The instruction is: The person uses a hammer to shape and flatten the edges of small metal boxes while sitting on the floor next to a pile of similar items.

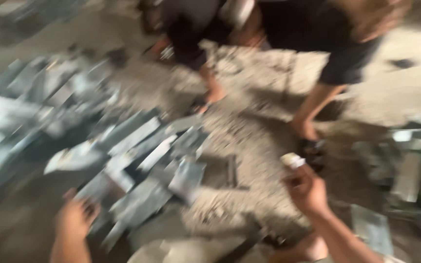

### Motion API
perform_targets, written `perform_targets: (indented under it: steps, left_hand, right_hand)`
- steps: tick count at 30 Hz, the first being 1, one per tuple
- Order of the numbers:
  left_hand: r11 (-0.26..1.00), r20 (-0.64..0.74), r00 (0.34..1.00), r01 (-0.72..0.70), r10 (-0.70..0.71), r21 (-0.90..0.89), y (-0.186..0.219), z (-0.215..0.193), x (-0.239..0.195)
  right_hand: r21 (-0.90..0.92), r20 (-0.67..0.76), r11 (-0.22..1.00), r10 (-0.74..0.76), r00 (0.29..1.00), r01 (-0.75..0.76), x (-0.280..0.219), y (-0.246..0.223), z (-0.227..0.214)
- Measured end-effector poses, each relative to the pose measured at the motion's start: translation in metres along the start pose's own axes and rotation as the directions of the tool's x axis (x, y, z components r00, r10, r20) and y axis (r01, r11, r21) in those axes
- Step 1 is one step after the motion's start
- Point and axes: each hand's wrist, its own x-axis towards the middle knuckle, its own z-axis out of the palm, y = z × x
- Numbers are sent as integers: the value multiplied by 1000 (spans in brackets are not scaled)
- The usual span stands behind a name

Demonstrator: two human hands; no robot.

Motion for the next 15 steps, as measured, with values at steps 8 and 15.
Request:
perform_targets:
  steps: [8, 15]
  left_hand:
    - [867, -31, 976, -179, 218, 465, 59, 126, 5]
    - [-157, 599, 429, -710, 676, 686, 61, 150, -95]
  right_hand:
    - [62, 83, 976, 203, 976, -208, 16, -19, 11]
    - [72, 48, 990, 118, 992, -121, 8, -30, 3]
